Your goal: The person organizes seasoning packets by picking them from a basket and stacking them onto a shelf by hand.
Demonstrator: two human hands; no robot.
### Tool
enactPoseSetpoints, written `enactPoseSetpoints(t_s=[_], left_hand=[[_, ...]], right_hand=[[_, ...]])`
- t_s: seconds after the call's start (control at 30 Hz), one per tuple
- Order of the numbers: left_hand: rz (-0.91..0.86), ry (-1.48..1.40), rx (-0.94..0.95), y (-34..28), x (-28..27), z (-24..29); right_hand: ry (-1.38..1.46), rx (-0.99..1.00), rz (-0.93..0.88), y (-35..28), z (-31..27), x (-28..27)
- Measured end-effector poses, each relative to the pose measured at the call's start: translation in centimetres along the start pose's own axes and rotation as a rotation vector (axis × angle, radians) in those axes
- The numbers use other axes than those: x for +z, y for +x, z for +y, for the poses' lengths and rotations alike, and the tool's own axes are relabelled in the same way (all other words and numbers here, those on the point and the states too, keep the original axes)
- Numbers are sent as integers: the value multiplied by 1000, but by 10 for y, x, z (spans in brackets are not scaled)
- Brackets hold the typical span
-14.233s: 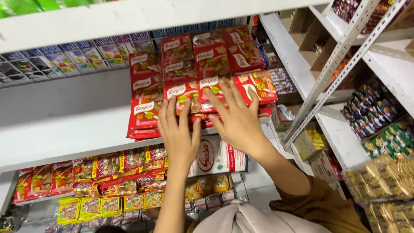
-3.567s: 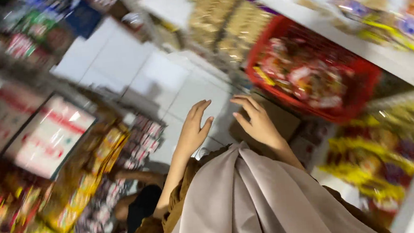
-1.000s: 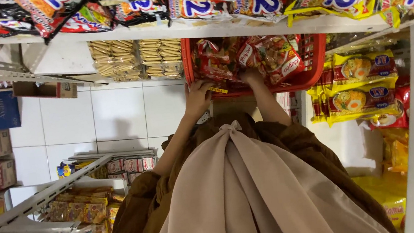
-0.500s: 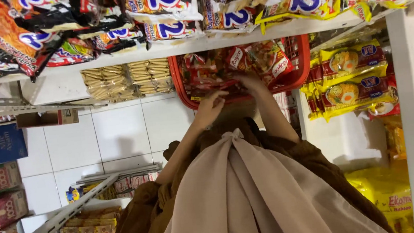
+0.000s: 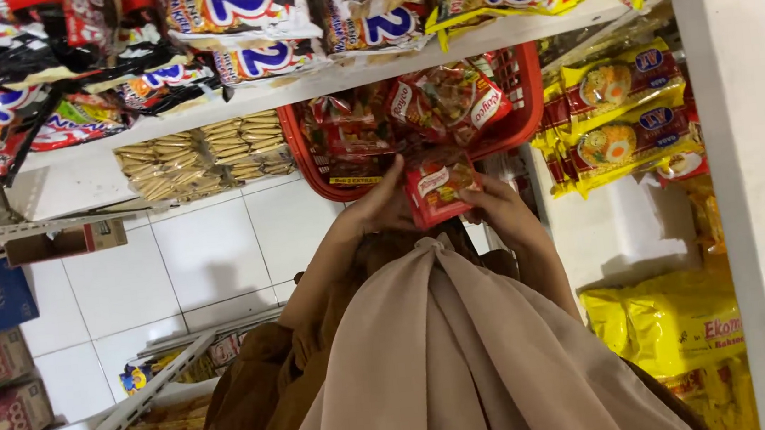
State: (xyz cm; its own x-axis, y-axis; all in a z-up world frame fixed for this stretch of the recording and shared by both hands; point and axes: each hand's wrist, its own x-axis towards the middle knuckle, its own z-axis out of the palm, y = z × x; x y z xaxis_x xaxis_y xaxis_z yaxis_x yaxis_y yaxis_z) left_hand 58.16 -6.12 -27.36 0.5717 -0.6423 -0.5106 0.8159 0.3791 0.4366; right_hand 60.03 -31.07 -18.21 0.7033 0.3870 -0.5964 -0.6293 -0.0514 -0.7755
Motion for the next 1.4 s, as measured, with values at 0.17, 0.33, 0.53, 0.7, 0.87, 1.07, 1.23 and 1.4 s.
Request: enactPoseSetpoints(t_s=[0.17, 0.33, 0.53, 0.7, 0.87, 1.07, 1.23, 1.4], left_hand=[[-31, -323, 398, 32, -9, -6], [256, -232, 693, 31, -14, 0], [699, -162, 691, 52, -74, -17], [593, -45, 996, 54, -107, -39], [606, 324, 731, 34, -83, -47], [121, -310, 328, 26, -11, -39], [13, -507, 700, 6, 31, -27], [-125, -576, 957, -27, 65, -32]], right_hand=[[-460, -115, -146, -4, -18, 7], [-793, -255, 83, 27, 2, 12], [-713, -395, 214, 93, 51, 28], [-881, -413, 424, 104, 61, 8], [-459, -261, 277, 101, 50, -30], [-122, -371, -16, 69, 10, -18], [-430, -217, -193, 0, -17, 29], [-908, -341, -170, -39, -30, 53]])
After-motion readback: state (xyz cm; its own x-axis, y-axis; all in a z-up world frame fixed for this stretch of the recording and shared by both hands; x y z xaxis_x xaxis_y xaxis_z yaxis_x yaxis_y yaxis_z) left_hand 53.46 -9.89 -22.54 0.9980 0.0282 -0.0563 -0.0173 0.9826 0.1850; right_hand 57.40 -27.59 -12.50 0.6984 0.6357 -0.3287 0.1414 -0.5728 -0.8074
